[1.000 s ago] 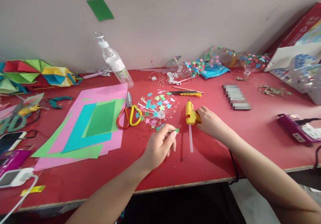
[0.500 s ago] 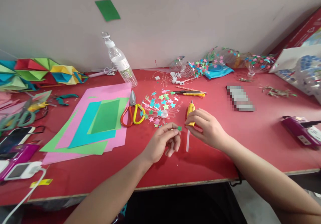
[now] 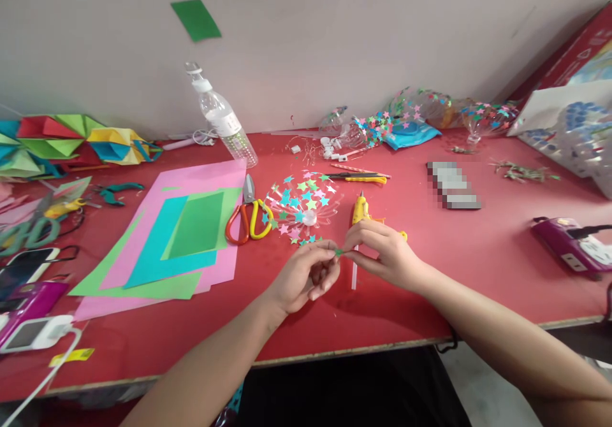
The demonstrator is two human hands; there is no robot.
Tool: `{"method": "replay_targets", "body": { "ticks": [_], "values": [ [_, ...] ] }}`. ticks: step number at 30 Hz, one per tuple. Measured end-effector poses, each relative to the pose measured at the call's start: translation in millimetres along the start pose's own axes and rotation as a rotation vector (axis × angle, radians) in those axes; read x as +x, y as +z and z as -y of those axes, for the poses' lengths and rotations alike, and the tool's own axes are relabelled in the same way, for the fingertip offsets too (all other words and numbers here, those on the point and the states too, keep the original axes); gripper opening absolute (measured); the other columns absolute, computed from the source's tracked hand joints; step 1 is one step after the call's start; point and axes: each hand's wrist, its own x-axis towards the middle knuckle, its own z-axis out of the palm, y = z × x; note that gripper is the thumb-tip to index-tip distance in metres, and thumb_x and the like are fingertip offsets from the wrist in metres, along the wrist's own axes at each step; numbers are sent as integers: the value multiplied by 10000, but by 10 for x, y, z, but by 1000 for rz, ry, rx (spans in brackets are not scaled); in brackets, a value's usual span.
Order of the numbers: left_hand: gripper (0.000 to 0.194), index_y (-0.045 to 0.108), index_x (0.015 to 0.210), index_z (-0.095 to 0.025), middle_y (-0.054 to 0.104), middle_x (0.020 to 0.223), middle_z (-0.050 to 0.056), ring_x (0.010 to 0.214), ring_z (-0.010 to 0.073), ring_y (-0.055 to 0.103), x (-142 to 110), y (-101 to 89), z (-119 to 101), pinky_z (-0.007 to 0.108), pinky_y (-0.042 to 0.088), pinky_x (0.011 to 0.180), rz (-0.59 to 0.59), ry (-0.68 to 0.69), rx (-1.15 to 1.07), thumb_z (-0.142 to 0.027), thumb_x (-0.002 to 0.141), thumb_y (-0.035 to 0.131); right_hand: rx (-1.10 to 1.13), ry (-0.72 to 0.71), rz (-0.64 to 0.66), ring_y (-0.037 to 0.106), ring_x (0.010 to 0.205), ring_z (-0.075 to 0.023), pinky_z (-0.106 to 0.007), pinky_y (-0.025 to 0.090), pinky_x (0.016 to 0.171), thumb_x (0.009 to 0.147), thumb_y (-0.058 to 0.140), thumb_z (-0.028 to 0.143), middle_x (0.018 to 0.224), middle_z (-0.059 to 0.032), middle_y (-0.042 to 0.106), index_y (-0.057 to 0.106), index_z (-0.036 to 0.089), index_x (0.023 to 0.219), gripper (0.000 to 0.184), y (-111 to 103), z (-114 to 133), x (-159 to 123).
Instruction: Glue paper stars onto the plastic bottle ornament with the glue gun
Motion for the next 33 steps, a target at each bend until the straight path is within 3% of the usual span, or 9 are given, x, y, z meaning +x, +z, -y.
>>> {"method": "replay_targets", "body": {
  "ticks": [8, 13, 17, 19, 23, 28, 33],
  "values": [
    [140, 500, 775, -175, 503, 427, -63, 264, 40, 307, 21, -6, 7, 138, 210, 280, -59, 14, 87, -239, 890, 453, -46, -48, -11, 528, 736, -133, -265, 466, 687, 918, 510, 150, 805, -39, 594, 533, 181, 875, 58, 2, 40, 19],
    [99, 505, 869, -189, 587, 557, -48, 347, 52, 443, -141, 81, -180, 150, 323, 348, -74, 10, 537, -277, 905, 480, -126, -38, -98, 493, 633, -106, -221, 426, 598, 899, 509, 146, 713, -5, 546, 545, 175, 852, 66, -109, 54, 57],
    [123, 575, 873, -190, 561, 623, -43, 494, 69, 517, -368, 145, -409, 172, 412, 471, -270, 277, 1060, -278, 911, 498, -245, -63, -68, 447, 516, -70, -189, 360, 511, 874, 522, 132, 610, 47, 518, 551, 173, 880, 50, -194, 112, 110],
    [136, 611, 872, -189, 557, 613, -41, 510, 73, 517, -429, 125, -451, 178, 415, 490, -317, 379, 1206, -266, 910, 506, -331, -127, -43, 450, 483, -66, -193, 334, 481, 870, 504, 120, 578, 57, 530, 546, 177, 878, 71, -220, 163, 172],
    [165, 638, 900, -171, 571, 580, -41, 476, 70, 509, -402, -5, -291, 175, 401, 468, -330, 498, 1230, -226, 926, 484, -443, -230, -47, 483, 477, -72, -205, 341, 474, 860, 495, 112, 563, 50, 561, 542, 183, 841, 88, -279, 244, 374],
    [130, 654, 940, -137, 565, 571, -41, 444, 56, 441, -337, -153, -48, 196, 371, 493, -380, 827, 1463, -153, 906, 530, -380, -199, -149, 397, 424, -49, -183, 329, 450, 841, 530, 133, 516, 89, 491, 537, 195, 836, 63, -299, 217, 532],
    [142, 634, 1011, -143, 531, 528, -69, 402, 48, 401, -392, -194, -128, 186, 349, 457, -515, 896, 1425, -143, 891, 558, -320, -198, -15, 430, 451, -60, -200, 334, 467, 843, 527, 104, 546, 74, 511, 545, 185, 878, 90, -113, 103, 420]
  ]
}}
